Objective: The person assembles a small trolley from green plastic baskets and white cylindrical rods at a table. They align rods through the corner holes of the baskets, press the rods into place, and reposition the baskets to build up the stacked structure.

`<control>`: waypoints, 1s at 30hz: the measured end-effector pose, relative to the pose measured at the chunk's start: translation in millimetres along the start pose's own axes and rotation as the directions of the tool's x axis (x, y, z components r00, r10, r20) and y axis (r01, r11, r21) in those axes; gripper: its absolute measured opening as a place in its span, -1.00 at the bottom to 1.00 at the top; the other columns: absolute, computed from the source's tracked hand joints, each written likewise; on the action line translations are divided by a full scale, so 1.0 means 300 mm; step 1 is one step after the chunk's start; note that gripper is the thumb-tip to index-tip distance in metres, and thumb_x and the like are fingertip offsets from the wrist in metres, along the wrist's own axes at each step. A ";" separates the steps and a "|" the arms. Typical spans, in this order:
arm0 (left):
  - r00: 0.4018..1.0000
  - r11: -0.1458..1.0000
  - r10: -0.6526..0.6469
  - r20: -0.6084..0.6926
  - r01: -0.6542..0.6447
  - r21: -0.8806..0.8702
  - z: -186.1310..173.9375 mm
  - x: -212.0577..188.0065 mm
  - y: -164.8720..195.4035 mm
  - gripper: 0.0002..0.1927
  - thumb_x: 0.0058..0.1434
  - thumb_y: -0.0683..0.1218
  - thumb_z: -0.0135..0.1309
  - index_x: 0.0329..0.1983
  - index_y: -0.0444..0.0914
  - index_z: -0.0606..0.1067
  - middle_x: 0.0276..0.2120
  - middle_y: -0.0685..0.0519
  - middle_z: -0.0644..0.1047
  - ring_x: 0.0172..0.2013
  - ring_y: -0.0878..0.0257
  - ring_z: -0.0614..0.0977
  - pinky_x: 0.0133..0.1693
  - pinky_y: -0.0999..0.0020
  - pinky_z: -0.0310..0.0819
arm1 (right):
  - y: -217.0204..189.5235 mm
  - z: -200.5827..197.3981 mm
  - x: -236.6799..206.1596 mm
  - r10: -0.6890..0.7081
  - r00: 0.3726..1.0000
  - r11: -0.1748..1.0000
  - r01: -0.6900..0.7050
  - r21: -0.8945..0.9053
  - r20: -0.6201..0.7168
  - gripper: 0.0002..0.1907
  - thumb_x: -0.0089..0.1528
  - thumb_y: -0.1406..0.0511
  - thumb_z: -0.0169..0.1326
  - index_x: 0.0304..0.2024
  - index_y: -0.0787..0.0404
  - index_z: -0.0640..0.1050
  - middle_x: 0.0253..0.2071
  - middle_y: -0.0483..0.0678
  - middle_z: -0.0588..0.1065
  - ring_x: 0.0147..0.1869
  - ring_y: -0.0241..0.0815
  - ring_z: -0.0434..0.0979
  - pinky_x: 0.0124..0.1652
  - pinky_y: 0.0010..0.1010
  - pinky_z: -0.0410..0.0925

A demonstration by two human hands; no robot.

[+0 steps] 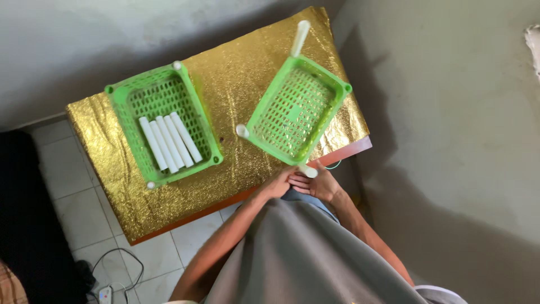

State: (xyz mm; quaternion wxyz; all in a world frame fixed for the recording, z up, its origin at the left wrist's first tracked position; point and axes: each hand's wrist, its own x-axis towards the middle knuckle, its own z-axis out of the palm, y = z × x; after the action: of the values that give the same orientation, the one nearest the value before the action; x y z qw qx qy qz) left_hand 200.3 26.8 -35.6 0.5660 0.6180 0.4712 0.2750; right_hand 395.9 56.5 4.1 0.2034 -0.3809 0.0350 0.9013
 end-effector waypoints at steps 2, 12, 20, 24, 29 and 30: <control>0.999 0.991 -0.043 0.003 0.042 0.130 0.022 0.032 0.047 -0.39 0.10 -0.33 -0.13 0.28 -0.28 0.44 0.19 -0.19 0.53 0.24 -0.05 0.51 0.30 0.16 0.34 | -0.029 -0.014 -0.001 -0.024 0.996 1.000 0.023 -0.007 -0.082 -0.21 0.42 -0.13 -0.20 0.34 0.44 0.29 0.28 0.27 0.41 0.37 0.20 0.41 0.29 -0.01 0.33; 0.983 0.573 -0.072 -0.166 0.177 0.801 -0.021 0.170 0.028 -0.20 0.08 -0.36 0.10 0.43 -0.42 0.18 0.48 -0.23 0.10 0.49 -0.10 0.04 0.45 -0.15 -0.25 | -0.163 0.069 0.013 0.025 0.937 0.953 0.083 0.290 -0.349 -0.64 0.44 0.15 -0.17 0.06 0.32 0.42 -0.14 0.10 0.51 -0.11 -0.04 0.58 -0.13 -0.23 0.57; 0.919 0.571 -0.391 0.060 0.191 0.799 -0.062 0.414 0.131 0.04 0.00 -0.24 0.22 0.52 -0.36 -0.03 0.54 -0.16 -0.14 0.53 -0.01 -0.13 0.48 -0.05 -0.37 | -0.280 0.075 -0.017 0.132 0.970 0.963 -0.076 0.259 -0.205 -0.72 0.39 0.20 -0.17 -0.14 0.34 0.37 -0.44 -0.01 0.44 -0.53 -0.20 0.48 -0.59 -0.48 0.40; 0.882 0.546 -0.466 0.065 0.229 0.806 -0.046 0.485 0.141 0.11 -0.01 -0.16 0.28 0.54 -0.34 -0.08 0.55 -0.12 -0.22 0.54 0.01 -0.16 0.48 -0.08 -0.36 | -0.355 0.058 -0.028 0.129 0.908 0.987 -0.078 0.141 -0.399 -0.77 0.42 0.25 -0.11 -0.12 0.33 0.36 -0.50 -0.04 0.39 -0.57 -0.26 0.38 -0.62 -0.49 0.31; 0.868 0.544 -0.494 0.051 0.262 0.797 -0.019 0.539 0.138 0.21 -0.01 -0.06 0.35 0.57 -0.30 -0.15 0.57 -0.08 -0.33 0.55 0.04 -0.21 0.48 -0.11 -0.35 | -0.436 0.045 -0.036 0.158 0.871 0.947 -0.268 -0.180 -0.465 -0.77 0.35 0.20 -0.10 -0.26 0.24 0.31 -0.62 -0.04 0.34 -0.66 -0.15 0.32 -0.67 -0.31 0.22; 0.866 0.547 -0.498 0.051 0.268 0.793 -0.017 0.545 0.138 0.23 -0.01 -0.04 0.36 0.58 -0.29 -0.17 0.57 -0.07 -0.35 0.55 0.05 -0.21 0.48 -0.12 -0.35 | -0.450 0.040 -0.034 0.110 0.844 0.899 -0.310 -0.310 -0.526 -0.78 0.36 0.21 -0.09 -0.23 0.26 0.34 -0.61 -0.03 0.36 -0.65 -0.15 0.33 -0.66 -0.30 0.24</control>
State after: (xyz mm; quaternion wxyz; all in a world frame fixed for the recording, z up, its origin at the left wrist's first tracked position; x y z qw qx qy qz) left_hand 273.2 178.6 -26.4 0.3556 0.7094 0.5846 -0.1689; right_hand 447.2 179.1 32.2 0.0073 -0.6249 -0.0483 0.7792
